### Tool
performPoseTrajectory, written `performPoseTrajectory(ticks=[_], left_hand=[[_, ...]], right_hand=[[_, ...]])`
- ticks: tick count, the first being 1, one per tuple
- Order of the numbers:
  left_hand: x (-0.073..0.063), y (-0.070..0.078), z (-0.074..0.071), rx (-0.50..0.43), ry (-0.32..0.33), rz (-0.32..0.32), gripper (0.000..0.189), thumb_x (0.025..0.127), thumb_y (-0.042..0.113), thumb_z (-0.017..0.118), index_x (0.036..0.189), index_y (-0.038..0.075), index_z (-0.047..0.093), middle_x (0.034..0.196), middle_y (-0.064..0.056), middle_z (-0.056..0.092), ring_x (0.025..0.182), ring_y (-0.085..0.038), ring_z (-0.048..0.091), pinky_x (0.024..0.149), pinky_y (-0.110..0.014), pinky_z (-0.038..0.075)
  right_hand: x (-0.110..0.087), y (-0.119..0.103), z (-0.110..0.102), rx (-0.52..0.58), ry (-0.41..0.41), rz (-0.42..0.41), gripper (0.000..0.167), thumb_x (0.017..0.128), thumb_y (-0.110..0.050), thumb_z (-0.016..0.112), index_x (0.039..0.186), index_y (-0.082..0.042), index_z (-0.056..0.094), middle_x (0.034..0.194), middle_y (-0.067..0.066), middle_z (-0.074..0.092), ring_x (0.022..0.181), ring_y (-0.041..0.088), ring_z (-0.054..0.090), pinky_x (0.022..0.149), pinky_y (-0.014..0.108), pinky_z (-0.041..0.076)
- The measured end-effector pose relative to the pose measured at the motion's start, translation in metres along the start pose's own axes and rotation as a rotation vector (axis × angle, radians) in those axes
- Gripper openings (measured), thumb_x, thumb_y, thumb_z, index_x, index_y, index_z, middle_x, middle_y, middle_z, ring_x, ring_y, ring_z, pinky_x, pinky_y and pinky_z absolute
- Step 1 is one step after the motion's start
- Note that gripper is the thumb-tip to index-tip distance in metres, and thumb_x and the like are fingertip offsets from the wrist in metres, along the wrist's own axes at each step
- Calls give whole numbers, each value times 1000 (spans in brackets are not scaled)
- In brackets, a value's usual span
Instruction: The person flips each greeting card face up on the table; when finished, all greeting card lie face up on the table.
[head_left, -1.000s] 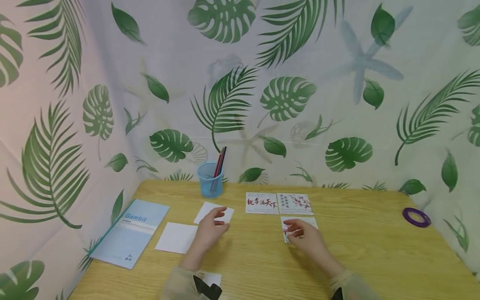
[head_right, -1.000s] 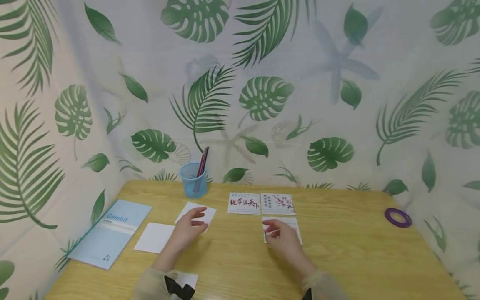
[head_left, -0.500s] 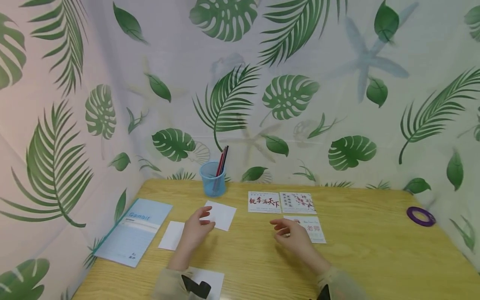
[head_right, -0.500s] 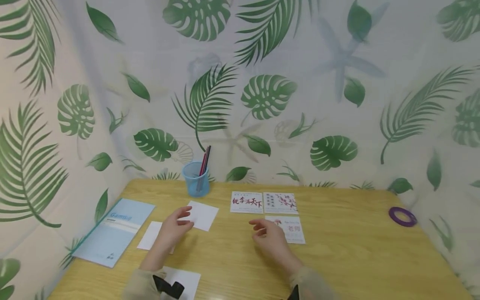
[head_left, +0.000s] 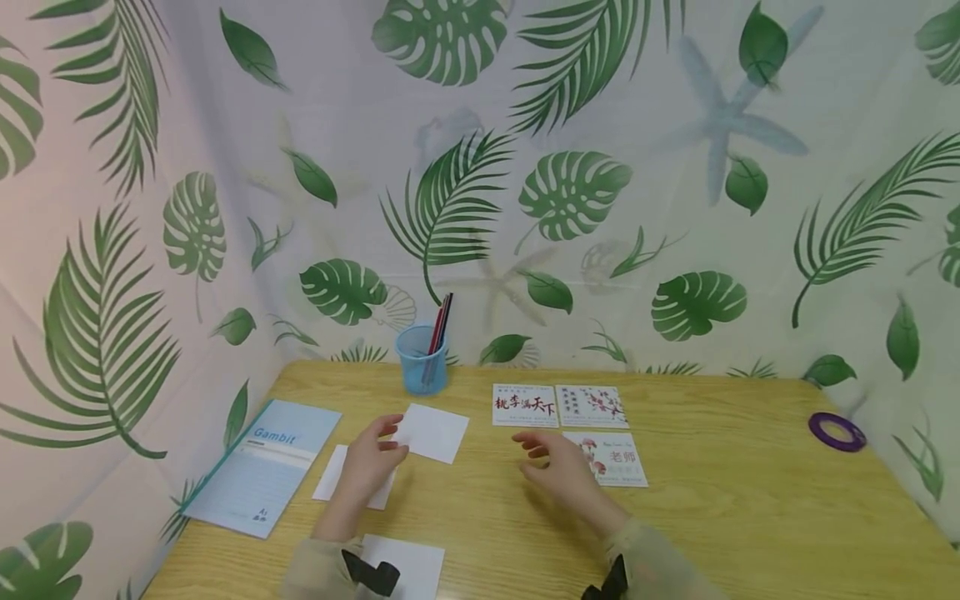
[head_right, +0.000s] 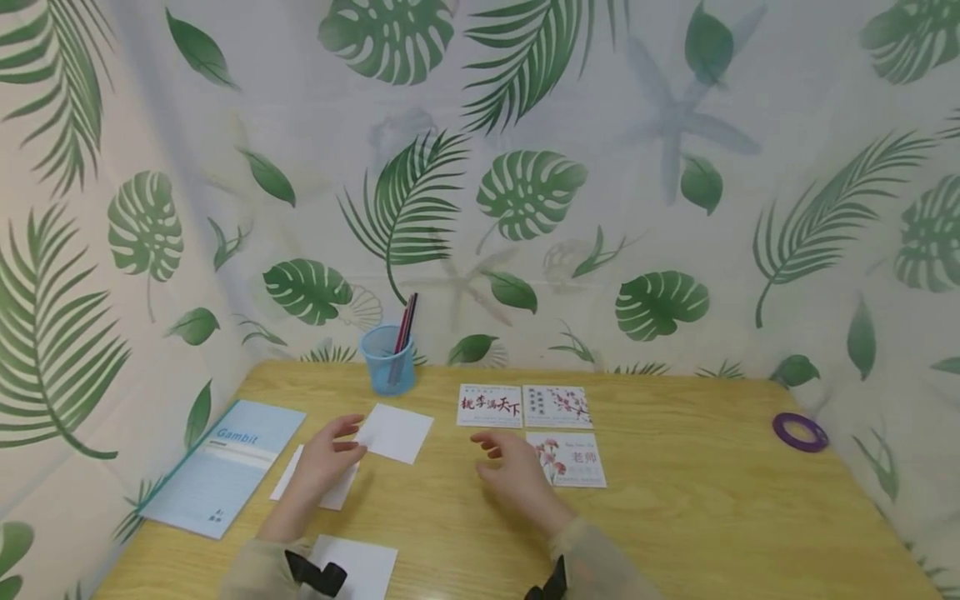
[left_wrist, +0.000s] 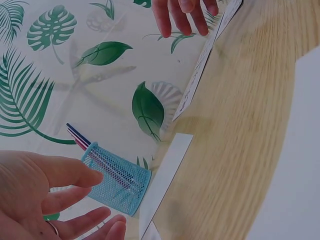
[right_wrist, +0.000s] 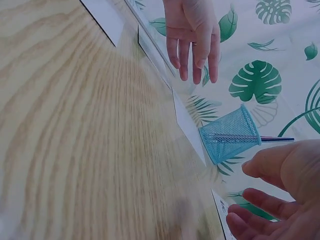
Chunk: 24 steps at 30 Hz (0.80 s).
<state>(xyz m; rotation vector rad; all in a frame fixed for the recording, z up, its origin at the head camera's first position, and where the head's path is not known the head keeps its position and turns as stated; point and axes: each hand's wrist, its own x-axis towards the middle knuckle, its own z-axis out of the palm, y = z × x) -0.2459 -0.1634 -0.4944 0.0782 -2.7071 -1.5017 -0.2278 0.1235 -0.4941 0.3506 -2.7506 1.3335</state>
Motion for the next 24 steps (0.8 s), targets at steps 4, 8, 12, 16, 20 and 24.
performPoseTrajectory(ticks=[4,8,12,16,20,24], left_hand=[[0,-5,-5,21,3,1,52,85,5,67,135,5,57,132,-24,59,112,-39,64,90,-48,56],[-2,-10,-10,46,3,18,53,83,3,65,135,3,57,133,-25,58,112,-41,63,89,-48,57],[-3,-13,-12,75,0,40,51,84,2,65,135,2,57,133,-26,58,111,-40,64,88,-47,57],[-1,-12,-12,97,-7,56,50,85,2,66,134,1,57,132,-27,58,109,-40,64,87,-47,57],[4,-11,-11,133,-15,69,50,85,2,67,133,1,57,131,-27,59,108,-40,64,89,-48,56],[7,-12,-11,161,-24,78,50,84,1,67,133,1,58,130,-27,59,108,-40,64,90,-50,55]], right_hand=[[2,3,5,-10,-17,-40,38,82,2,72,119,-7,67,114,15,68,100,30,65,85,45,57],[2,8,9,-17,-35,-42,40,82,0,72,121,-7,66,118,13,68,104,31,64,88,46,56],[1,10,12,-40,-57,-75,41,82,0,71,122,-7,65,122,11,67,109,31,63,93,48,54],[3,10,15,-72,-67,-131,42,83,-3,72,124,-7,65,123,11,66,112,31,62,98,50,51],[7,10,22,-104,-83,-131,43,85,-7,72,127,-10,63,126,10,65,117,29,59,104,49,47],[12,10,29,-153,-117,-165,44,86,-11,72,128,-10,63,128,12,63,122,31,57,106,49,46]])
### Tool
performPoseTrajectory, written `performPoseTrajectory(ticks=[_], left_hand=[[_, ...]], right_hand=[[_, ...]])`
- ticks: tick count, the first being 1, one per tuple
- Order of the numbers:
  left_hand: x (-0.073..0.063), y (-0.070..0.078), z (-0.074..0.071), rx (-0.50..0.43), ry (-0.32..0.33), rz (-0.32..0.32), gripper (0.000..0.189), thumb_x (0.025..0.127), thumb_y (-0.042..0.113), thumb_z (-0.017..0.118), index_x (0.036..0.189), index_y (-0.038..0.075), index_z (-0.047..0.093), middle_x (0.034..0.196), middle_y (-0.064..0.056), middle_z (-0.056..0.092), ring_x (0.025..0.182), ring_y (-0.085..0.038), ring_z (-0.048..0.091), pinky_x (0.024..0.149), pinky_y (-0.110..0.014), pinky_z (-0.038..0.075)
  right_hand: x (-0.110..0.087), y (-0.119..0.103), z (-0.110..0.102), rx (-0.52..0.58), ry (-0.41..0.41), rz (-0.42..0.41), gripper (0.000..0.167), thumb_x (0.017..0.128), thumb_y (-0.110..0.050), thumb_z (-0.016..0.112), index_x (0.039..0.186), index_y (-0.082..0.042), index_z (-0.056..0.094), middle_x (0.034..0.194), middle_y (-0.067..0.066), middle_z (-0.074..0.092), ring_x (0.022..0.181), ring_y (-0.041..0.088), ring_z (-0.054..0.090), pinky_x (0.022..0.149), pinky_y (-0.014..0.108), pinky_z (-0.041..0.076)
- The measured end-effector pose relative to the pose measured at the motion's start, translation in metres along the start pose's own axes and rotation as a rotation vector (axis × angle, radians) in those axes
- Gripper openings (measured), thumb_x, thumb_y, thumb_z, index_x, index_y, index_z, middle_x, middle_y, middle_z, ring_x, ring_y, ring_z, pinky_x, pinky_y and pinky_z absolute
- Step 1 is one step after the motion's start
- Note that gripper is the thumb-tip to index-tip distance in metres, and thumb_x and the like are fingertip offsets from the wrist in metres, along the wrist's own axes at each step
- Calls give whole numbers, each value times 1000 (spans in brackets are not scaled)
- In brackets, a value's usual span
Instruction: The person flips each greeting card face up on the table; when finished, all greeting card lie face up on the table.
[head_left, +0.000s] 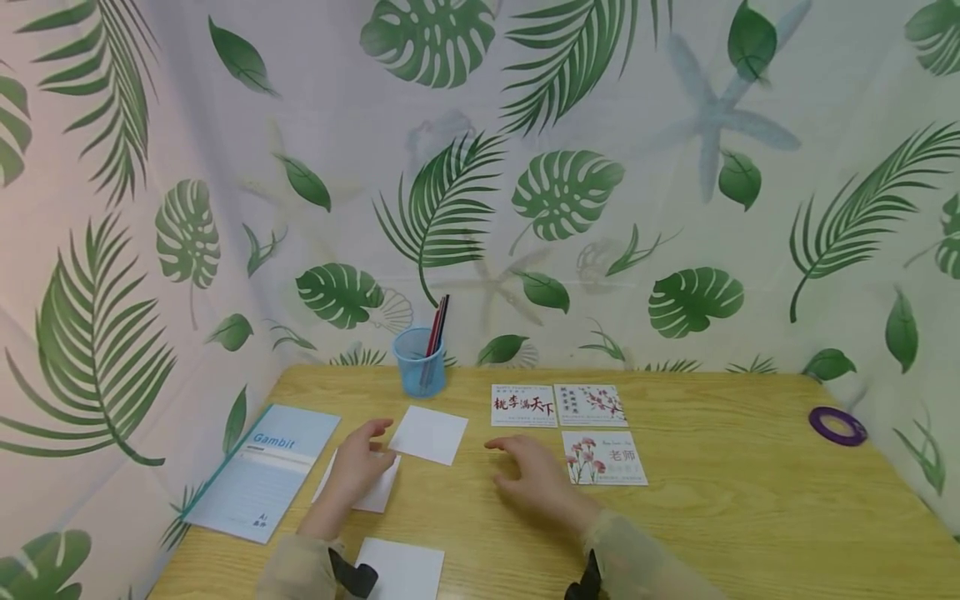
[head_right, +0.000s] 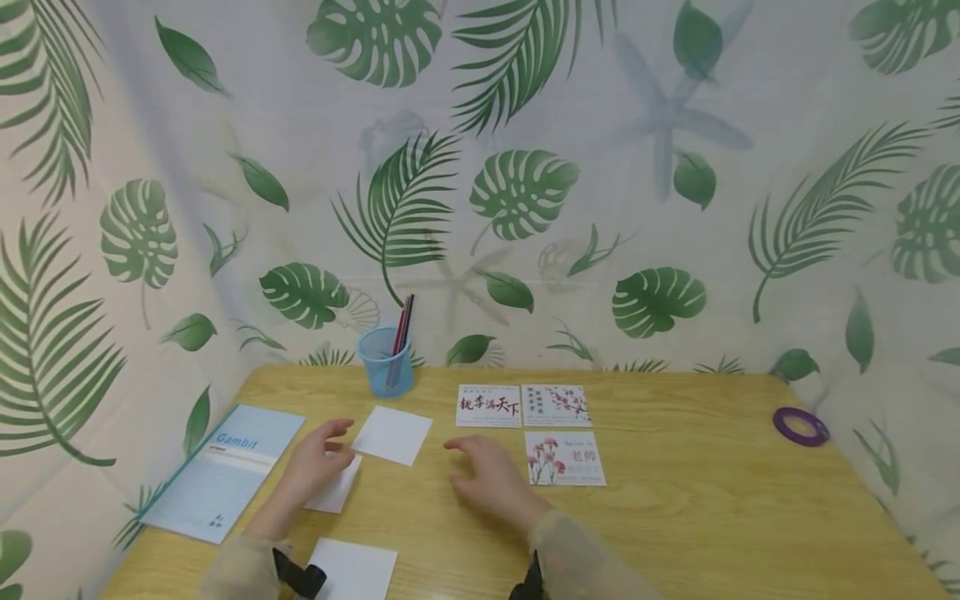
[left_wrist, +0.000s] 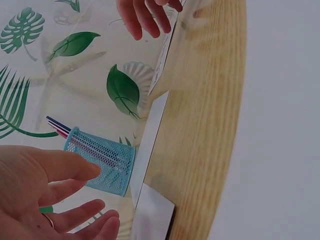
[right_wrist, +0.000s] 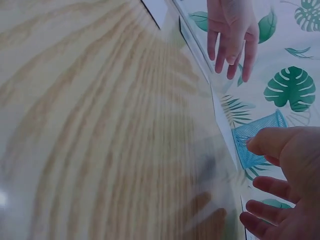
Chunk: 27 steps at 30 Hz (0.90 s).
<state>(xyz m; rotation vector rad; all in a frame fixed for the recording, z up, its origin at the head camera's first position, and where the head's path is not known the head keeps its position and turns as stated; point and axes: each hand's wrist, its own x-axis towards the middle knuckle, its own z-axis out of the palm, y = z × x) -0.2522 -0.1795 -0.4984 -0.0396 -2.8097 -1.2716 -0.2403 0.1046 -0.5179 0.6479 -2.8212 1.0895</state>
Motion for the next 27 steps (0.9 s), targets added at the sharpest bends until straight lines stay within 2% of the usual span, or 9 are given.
performPoseTrajectory(ticks=[4,9,14,22,27], left_hand=[[2,0,0,2,-17,11,50,83,0,68,132,0,58,130,-28,59,109,-42,63,92,-51,55],[4,-1,1,-10,-30,16,50,83,0,69,131,1,59,131,-28,58,111,-43,63,93,-51,54],[5,-2,2,-4,-38,14,49,84,1,69,132,0,58,131,-28,58,114,-45,61,96,-51,53],[6,-2,6,-11,-62,25,49,84,1,68,132,0,58,133,-29,56,117,-47,59,98,-53,51],[7,-3,8,22,-54,33,49,82,2,68,130,0,59,131,-29,57,114,-45,60,96,-53,51]], right_hand=[[5,-4,3,-5,-31,-26,43,87,-12,72,129,-10,62,130,13,62,125,32,56,108,49,45],[12,-13,4,-15,-48,-15,44,88,-14,71,131,-11,61,132,12,60,127,32,54,108,49,44],[19,-18,8,-30,-48,-65,43,86,-11,72,129,-7,62,128,14,62,123,34,55,105,50,46],[24,-19,17,-121,-68,-136,41,86,-14,71,126,-8,63,126,14,61,121,32,55,106,47,46],[25,-20,23,-201,-81,-196,41,86,-12,70,126,-5,63,133,21,59,128,40,51,110,51,41]])
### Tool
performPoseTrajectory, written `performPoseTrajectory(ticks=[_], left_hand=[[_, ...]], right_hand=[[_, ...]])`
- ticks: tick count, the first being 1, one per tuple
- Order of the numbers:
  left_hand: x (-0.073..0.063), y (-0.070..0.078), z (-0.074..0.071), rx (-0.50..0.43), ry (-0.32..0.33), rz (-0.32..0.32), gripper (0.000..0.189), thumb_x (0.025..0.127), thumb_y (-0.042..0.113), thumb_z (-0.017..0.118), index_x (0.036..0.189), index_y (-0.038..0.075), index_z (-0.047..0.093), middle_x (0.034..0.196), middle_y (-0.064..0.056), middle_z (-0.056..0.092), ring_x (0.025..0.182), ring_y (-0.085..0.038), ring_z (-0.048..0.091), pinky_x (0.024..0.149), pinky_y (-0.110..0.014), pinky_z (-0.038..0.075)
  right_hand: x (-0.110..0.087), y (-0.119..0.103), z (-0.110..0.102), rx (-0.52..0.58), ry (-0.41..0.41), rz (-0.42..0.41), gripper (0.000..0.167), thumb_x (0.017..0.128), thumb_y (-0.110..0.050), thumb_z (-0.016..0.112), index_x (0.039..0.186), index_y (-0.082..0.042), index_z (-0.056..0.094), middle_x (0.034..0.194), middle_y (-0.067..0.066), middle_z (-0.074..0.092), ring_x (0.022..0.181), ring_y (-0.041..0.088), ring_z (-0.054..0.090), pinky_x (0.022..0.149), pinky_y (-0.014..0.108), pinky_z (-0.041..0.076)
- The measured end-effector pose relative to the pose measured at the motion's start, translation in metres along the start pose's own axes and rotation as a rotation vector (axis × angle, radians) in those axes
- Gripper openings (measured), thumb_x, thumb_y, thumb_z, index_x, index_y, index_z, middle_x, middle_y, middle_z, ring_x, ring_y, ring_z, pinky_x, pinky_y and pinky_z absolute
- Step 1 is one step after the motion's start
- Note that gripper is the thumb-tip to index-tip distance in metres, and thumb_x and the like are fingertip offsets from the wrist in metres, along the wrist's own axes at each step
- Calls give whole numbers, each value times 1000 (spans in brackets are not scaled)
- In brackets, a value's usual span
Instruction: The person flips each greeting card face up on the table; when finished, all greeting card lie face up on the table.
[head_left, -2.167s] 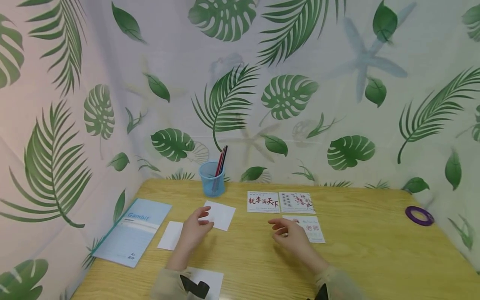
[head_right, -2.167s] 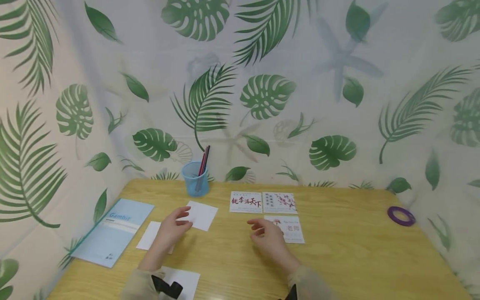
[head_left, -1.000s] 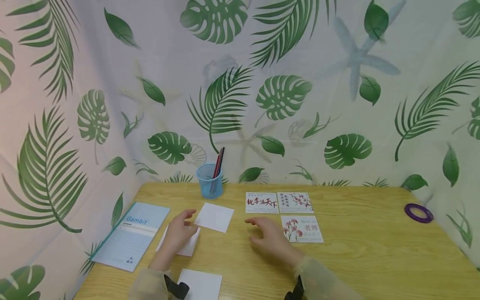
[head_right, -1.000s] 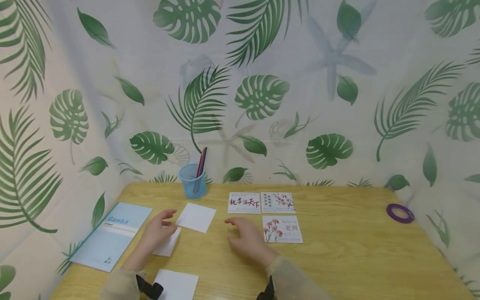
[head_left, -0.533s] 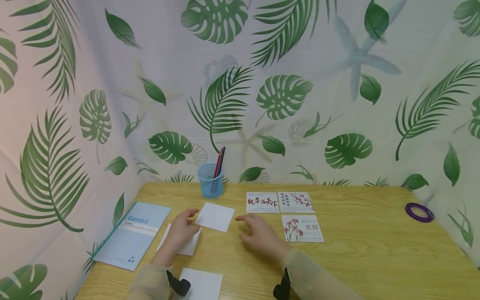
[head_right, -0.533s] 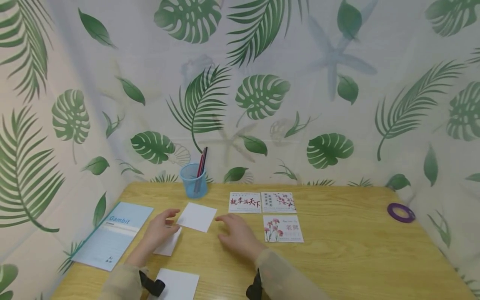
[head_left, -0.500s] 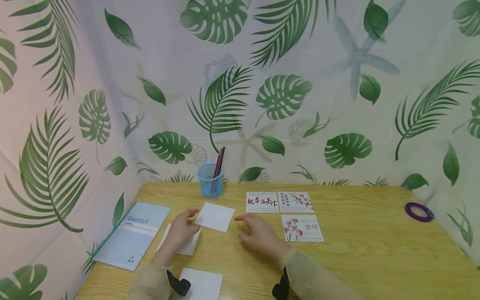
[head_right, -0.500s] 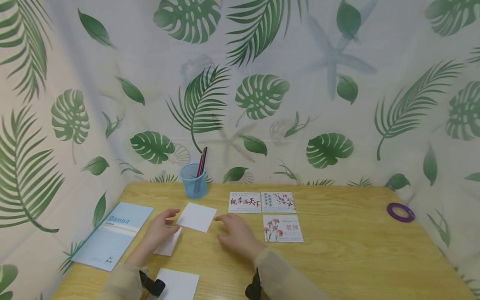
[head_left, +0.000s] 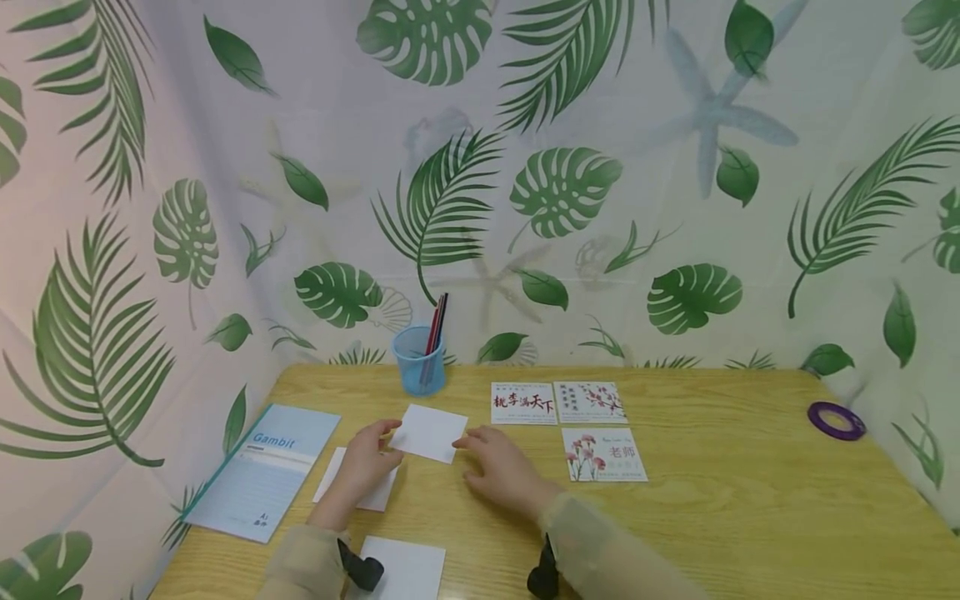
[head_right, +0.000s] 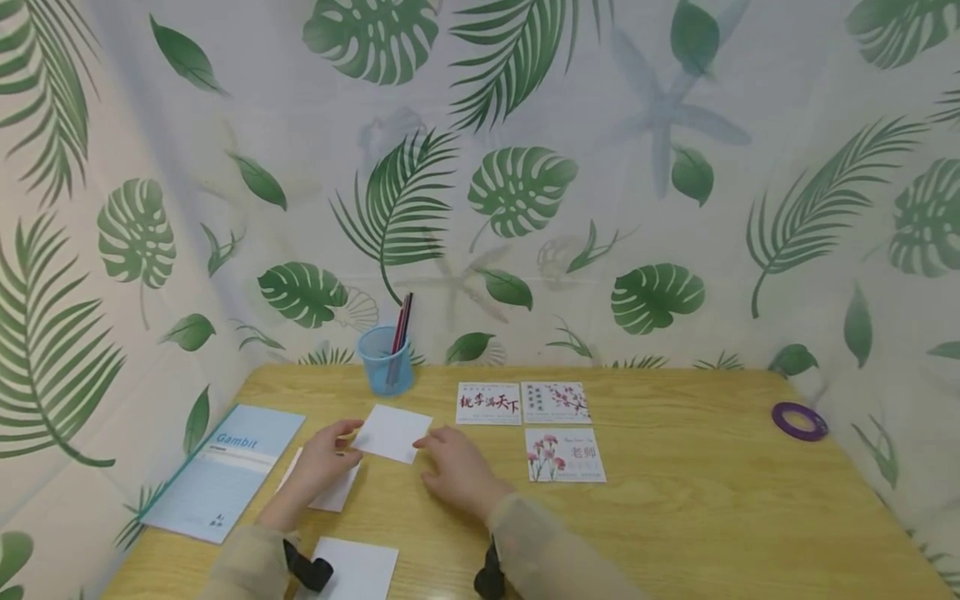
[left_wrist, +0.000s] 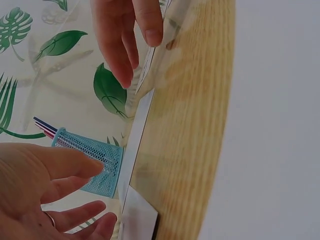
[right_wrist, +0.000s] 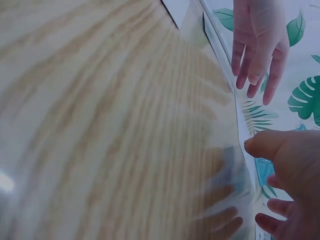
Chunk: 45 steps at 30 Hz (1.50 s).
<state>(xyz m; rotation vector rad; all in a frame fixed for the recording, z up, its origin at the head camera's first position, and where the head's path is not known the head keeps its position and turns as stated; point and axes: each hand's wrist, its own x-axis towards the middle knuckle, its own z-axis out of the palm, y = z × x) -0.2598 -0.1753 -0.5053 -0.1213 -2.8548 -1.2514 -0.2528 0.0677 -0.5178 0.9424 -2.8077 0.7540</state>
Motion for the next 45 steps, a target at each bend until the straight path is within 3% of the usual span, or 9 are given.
performPoseTrajectory(ticks=[4,13,28,35,45], left_hand=[[2,-2,2,35,-2,4,49,81,3,67,130,0,60,130,-28,59,113,-42,60,94,-53,52],[5,-2,3,38,-31,-4,49,84,3,67,132,0,59,135,-26,57,124,-43,55,101,-54,49],[8,-5,5,29,-42,-6,49,84,4,69,131,-1,58,134,-26,59,126,-42,55,103,-53,48],[9,0,2,2,-80,-68,49,88,9,69,134,0,56,137,-28,56,128,-42,53,105,-52,47],[16,-1,6,-9,-45,-116,50,87,9,70,134,-1,55,127,-27,61,118,-40,58,98,-52,50]], right_hand=[[2,-3,5,-59,-31,4,40,89,-15,68,128,-7,63,140,21,55,136,46,43,115,53,35],[10,-10,8,-93,-71,49,40,92,-21,68,130,-10,63,143,17,55,141,43,38,119,51,32],[22,-7,14,-183,-96,51,41,95,-30,65,131,-10,63,140,14,58,141,38,41,110,53,43],[24,-8,13,-206,-89,30,39,95,-29,66,128,-9,65,135,14,62,138,37,46,108,52,45],[26,-8,15,-201,-86,27,34,95,-24,65,124,-6,67,132,16,64,134,34,51,107,48,47]])
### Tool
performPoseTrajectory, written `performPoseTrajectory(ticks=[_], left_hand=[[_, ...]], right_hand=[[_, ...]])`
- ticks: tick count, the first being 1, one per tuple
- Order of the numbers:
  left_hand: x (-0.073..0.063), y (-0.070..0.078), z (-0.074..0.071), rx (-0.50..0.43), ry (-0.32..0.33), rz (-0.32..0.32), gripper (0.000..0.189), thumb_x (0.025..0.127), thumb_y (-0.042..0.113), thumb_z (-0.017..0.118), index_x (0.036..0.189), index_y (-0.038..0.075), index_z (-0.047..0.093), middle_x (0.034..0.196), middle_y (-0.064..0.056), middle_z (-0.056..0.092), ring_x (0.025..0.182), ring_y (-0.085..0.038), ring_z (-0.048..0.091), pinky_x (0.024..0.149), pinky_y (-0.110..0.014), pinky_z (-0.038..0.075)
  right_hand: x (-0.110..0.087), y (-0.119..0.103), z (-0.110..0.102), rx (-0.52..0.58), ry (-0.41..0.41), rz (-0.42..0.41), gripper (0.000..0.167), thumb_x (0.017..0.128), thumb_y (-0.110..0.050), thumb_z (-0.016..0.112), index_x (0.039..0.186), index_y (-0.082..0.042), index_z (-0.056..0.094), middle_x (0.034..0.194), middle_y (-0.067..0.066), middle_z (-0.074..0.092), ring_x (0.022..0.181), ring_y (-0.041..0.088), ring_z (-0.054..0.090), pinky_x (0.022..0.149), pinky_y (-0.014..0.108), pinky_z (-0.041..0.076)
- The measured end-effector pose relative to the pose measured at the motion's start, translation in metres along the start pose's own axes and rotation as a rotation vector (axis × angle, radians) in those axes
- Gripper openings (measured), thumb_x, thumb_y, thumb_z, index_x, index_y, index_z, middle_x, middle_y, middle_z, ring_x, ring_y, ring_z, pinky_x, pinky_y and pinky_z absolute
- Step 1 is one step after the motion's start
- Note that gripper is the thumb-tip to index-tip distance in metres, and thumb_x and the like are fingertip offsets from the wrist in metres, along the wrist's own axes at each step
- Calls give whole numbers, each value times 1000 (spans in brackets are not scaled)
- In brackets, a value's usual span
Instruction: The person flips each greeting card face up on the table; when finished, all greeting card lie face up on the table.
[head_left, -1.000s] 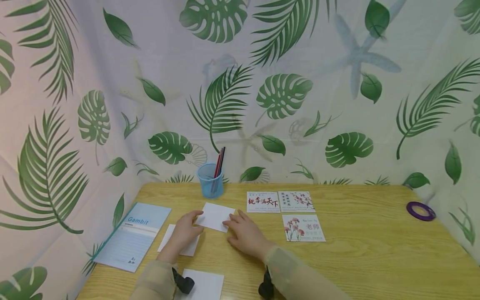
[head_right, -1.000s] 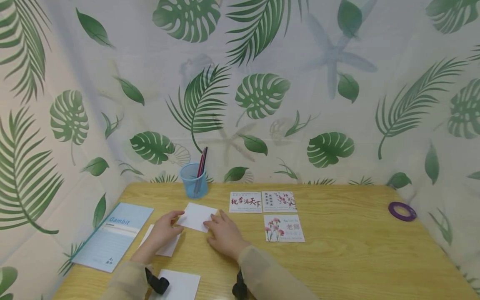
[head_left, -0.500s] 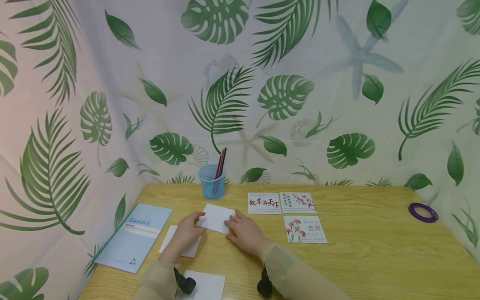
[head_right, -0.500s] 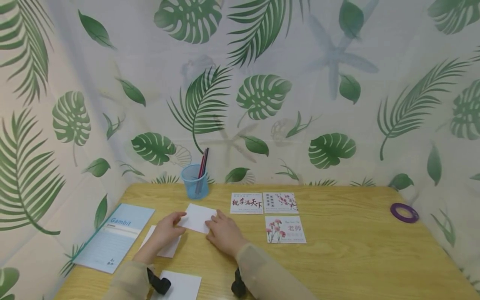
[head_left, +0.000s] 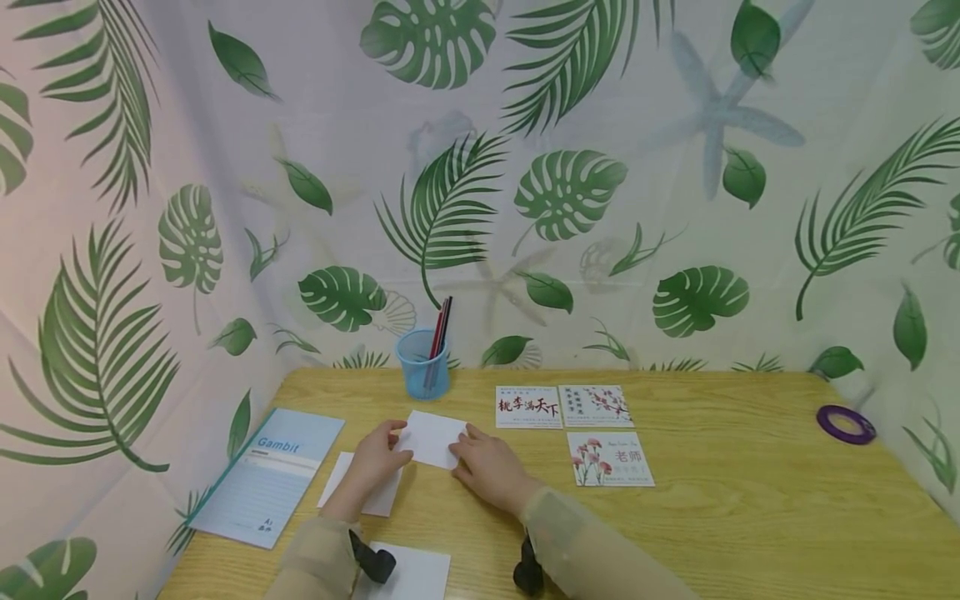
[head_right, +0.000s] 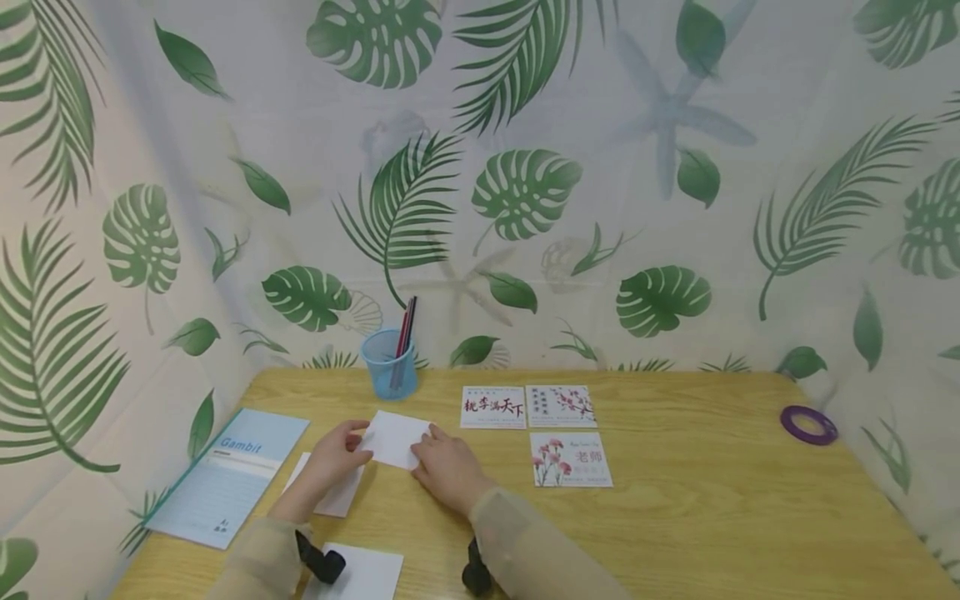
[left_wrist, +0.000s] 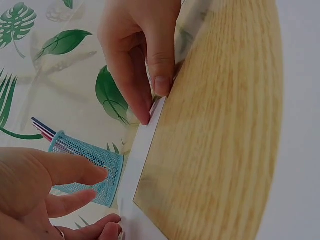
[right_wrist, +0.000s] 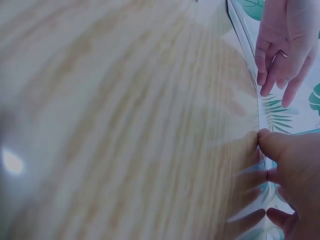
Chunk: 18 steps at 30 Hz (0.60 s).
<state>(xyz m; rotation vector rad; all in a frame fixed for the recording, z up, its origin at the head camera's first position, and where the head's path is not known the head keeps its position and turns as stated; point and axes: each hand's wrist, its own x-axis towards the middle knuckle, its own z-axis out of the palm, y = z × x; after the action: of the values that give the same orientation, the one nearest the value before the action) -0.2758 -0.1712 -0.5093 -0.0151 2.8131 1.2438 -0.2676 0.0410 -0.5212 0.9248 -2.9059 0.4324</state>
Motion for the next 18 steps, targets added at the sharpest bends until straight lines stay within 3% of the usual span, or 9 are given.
performPoseTrajectory(ticks=[8,18], left_hand=[[3,1,2,-16,19,-26,53,86,9,69,135,-2,52,123,-26,62,117,-39,58,96,-51,51],[4,1,3,2,42,-36,54,84,9,68,135,-3,52,122,-27,62,113,-39,59,94,-51,51]], right_hand=[[1,4,4,4,53,-33,27,96,-20,64,120,-7,68,127,14,67,129,34,56,103,46,50],[3,5,6,-37,32,-43,31,96,-27,65,120,-8,68,127,14,66,129,34,56,101,46,51]])
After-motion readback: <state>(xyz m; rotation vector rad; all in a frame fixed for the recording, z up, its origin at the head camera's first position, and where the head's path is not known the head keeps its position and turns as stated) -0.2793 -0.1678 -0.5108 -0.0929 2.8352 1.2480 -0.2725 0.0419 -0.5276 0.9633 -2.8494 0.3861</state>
